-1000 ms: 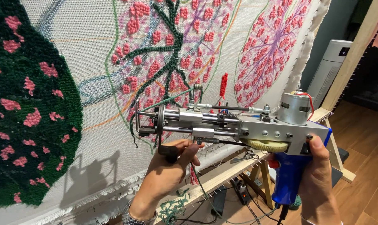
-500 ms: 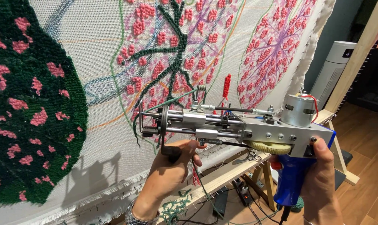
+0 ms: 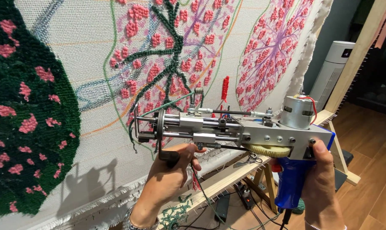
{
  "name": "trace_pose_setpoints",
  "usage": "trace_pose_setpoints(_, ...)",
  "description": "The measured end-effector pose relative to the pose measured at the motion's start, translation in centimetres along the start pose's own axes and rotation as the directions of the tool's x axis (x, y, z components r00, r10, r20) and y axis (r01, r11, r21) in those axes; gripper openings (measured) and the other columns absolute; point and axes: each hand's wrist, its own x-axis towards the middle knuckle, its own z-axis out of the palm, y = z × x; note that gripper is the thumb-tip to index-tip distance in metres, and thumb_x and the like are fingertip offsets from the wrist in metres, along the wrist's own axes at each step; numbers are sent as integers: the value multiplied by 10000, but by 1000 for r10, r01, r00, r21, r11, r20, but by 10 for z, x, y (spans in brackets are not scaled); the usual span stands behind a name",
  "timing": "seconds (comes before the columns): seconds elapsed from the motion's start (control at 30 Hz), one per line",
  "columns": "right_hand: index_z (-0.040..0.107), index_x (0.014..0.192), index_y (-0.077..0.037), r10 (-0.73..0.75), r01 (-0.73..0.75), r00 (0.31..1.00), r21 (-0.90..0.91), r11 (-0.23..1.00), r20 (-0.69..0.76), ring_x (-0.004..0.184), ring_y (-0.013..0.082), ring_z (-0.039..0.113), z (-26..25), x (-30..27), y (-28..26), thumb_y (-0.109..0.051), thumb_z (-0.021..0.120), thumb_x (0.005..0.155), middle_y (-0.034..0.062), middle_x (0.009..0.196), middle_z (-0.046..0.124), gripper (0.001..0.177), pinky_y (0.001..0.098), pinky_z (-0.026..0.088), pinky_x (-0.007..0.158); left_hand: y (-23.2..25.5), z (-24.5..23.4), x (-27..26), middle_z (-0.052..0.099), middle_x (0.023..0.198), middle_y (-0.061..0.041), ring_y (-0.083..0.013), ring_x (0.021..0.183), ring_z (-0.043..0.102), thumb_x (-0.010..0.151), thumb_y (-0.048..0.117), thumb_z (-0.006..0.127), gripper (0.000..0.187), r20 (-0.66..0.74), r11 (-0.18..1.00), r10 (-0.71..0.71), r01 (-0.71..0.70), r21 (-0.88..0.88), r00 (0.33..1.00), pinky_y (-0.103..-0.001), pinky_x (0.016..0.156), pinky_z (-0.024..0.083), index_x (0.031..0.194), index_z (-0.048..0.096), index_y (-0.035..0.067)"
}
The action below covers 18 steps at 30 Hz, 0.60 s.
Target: Using a tufting gun to create a floral pattern on a rug canvas.
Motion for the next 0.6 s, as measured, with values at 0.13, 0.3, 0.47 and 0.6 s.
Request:
trace_pose_setpoints(0.13, 592, 1365, 53, -2, 2, 1000, 8, 1000, 0, 749, 278, 721, 1, 0, -1, -554, 583, 1007, 197, 1024, 723, 705, 394, 612, 618, 23, 7, -3, 694, 711, 11, -21, 439, 375, 1005, 345, 562, 384, -59, 977, -192, 196, 81, 980, -225, 402, 275, 1137, 800, 74)
trace_pose_setpoints(0.3, 595, 1352, 53, 10, -10, 1000, 9, 1000, -2, 754, 278, 728, -4, 2, 2, -562, 593, 989, 193, 1019, 725, 715, 399, 618, 620, 21, 7, -3, 692, 698, 15, -13, 435, 364, 1004, 355, 565, 392, -56, 981, -170, 175, 87, 984, -225, 399, 273, 1139, 804, 75)
trace_pose_setpoints(0.47, 600, 1347, 47, 16, -16, 1000, 5, 1000, -12, 752, 280, 730, -4, 2, 2, -570, 594, 977, 192, 1015, 730, 720, 402, 620, 610, 19, 8, -2, 692, 691, 11, -17, 455, 366, 1015, 371, 559, 408, -70, 982, -132, 140, 125, 989, -228, 415, 292, 1127, 815, 73)
trace_pose_setpoints(0.6, 600, 1343, 62, 3, -3, 1000, 1, 1000, 5, 748, 284, 728, -5, 3, 3, -567, 599, 993, 203, 1005, 723, 720, 402, 623, 612, 23, 10, -3, 693, 693, 12, -27, 447, 366, 1005, 384, 549, 416, -78, 977, -160, 169, 129, 984, -239, 411, 292, 1126, 814, 88)
